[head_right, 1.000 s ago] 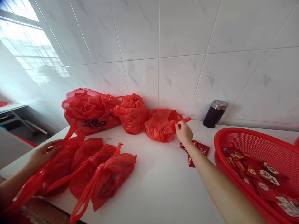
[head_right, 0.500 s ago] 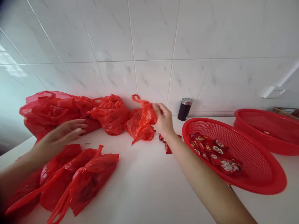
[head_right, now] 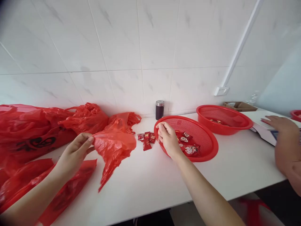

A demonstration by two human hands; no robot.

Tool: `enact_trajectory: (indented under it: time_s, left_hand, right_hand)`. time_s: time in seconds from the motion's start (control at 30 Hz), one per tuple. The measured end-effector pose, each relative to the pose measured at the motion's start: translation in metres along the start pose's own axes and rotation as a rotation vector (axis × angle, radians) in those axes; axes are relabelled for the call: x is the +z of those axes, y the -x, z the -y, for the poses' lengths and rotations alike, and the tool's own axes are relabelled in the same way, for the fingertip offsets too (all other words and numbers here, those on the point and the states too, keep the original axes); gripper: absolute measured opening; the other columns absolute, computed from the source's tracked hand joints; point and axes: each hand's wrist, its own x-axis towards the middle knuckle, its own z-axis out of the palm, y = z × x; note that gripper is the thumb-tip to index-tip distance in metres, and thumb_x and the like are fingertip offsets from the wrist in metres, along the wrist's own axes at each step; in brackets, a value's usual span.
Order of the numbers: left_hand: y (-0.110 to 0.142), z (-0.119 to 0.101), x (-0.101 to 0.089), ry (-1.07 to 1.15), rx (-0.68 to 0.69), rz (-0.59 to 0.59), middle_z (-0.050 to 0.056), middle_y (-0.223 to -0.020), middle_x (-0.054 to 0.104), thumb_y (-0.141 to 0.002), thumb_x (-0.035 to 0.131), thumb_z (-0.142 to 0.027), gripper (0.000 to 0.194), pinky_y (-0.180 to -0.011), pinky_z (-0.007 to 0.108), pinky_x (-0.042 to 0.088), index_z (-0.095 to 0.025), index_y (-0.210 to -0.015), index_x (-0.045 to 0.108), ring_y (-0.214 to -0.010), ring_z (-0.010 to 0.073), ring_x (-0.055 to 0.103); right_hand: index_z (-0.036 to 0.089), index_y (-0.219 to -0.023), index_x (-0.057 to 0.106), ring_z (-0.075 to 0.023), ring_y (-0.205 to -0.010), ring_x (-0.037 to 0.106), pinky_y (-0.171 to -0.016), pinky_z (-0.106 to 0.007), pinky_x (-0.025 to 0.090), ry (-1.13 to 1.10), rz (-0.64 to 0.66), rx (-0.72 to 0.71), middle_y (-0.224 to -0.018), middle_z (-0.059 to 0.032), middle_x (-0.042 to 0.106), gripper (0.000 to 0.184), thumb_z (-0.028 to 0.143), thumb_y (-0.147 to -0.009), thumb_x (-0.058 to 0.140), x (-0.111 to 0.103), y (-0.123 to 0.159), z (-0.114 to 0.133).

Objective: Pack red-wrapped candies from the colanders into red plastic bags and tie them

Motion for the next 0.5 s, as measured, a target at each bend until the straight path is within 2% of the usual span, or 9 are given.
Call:
enact_trajectory:
  time_s: [0.03,0.1,0.17,0.23,0.27,0.33,0.37,0.43,0.5]
  left_hand:
    - [0.004,0.000,0.002,0.003,-0.003,0.005,-0.004,-0.082,0.055,-0.094,0.051,-0.043,0.020,-0.079,0.025,0.046,-0.023,-0.088,0.051,-0.079,0.0117,0.052]
    - [0.011,-0.001,0.013,-0.002,-0.004,0.036,-0.004,-0.082,0.053,-0.094,0.050,-0.042,0.018,-0.074,0.024,0.044,-0.025,-0.092,0.051,-0.077,0.0117,0.050]
    - [0.020,-0.002,0.031,-0.053,0.036,0.083,-0.004,-0.082,0.053,-0.095,0.050,-0.041,0.015,-0.069,0.023,0.043,-0.026,-0.096,0.050,-0.074,0.0119,0.049]
    - [0.027,-0.005,0.049,-0.169,0.118,0.168,-0.005,-0.082,0.054,-0.096,0.047,-0.038,0.011,-0.066,0.023,0.042,-0.027,-0.098,0.049,-0.072,0.0120,0.049]
    - [0.030,-0.006,0.057,-0.252,0.164,0.215,-0.005,-0.082,0.055,-0.097,0.045,-0.037,0.010,-0.065,0.023,0.042,-0.027,-0.098,0.049,-0.069,0.0117,0.050]
    - [0.036,-0.010,0.067,-0.410,0.242,0.274,-0.005,-0.083,0.060,-0.098,0.042,-0.035,0.011,-0.062,0.024,0.043,-0.028,-0.101,0.050,-0.064,0.0112,0.053]
    - [0.039,-0.012,0.070,-0.467,0.267,0.283,-0.004,-0.084,0.063,-0.097,0.043,-0.035,0.012,-0.061,0.023,0.044,-0.027,-0.101,0.051,-0.062,0.0109,0.055]
    - [0.048,-0.015,0.068,-0.549,0.277,0.347,-0.004,-0.081,0.066,-0.096,0.044,-0.034,0.013,-0.057,0.021,0.044,-0.026,-0.095,0.053,-0.059,0.0105,0.058]
    - [0.062,-0.012,0.059,-0.630,0.287,0.521,-0.005,-0.068,0.064,-0.095,0.045,-0.033,0.020,-0.054,0.020,0.044,-0.025,-0.080,0.055,-0.054,0.0109,0.058]
  right_hand:
    - [0.021,-0.083,0.056,-0.0073,-0.046,0.035,-0.049,-0.021,0.039,0.023,0.010,0.010,-0.055,0.0085,0.034,0.027,0.047,-0.090,0.058,-0.007,0.001,0.002]
    - [0.020,-0.086,0.060,-0.0090,-0.056,0.047,-0.061,-0.023,0.046,0.100,0.069,-0.006,-0.061,0.0051,0.047,0.027,0.046,-0.091,0.056,-0.010,0.005,0.007]
    - [0.020,-0.097,0.062,-0.0129,-0.084,0.060,-0.084,-0.028,0.048,0.151,0.107,-0.091,-0.086,-0.0015,0.062,0.026,0.045,-0.093,0.054,-0.002,0.010,0.014]
    - [0.023,-0.113,0.060,-0.0161,-0.111,0.056,-0.099,-0.032,0.042,0.195,0.182,-0.198,-0.116,-0.0056,0.061,0.029,0.043,-0.094,0.052,0.014,0.020,0.021]
    - [0.024,-0.119,0.057,-0.0174,-0.118,0.052,-0.102,-0.033,0.039,0.235,0.271,-0.244,-0.124,-0.0065,0.059,0.034,0.044,-0.092,0.055,0.021,0.026,0.023]
    - [0.023,-0.127,0.053,-0.0196,-0.114,0.055,-0.099,-0.034,0.042,0.351,0.523,-0.255,-0.124,-0.0080,0.059,0.049,0.045,-0.084,0.066,0.032,0.040,0.023]
    - [0.022,-0.125,0.054,-0.0196,-0.106,0.058,-0.092,-0.032,0.045,0.411,0.652,-0.200,-0.117,-0.0078,0.062,0.054,0.045,-0.080,0.071,0.034,0.047,0.021]
    - [0.018,-0.112,0.060,-0.0159,-0.084,0.061,-0.074,-0.025,0.048,0.474,0.884,0.014,-0.096,-0.0037,0.066,0.050,0.047,-0.075,0.075,0.025,0.059,0.016]
    - [0.016,-0.093,0.064,-0.0109,-0.068,0.057,-0.061,-0.019,0.044,0.448,1.064,0.251,-0.078,0.0015,0.063,0.040,0.051,-0.075,0.073,0.003,0.068,0.015]
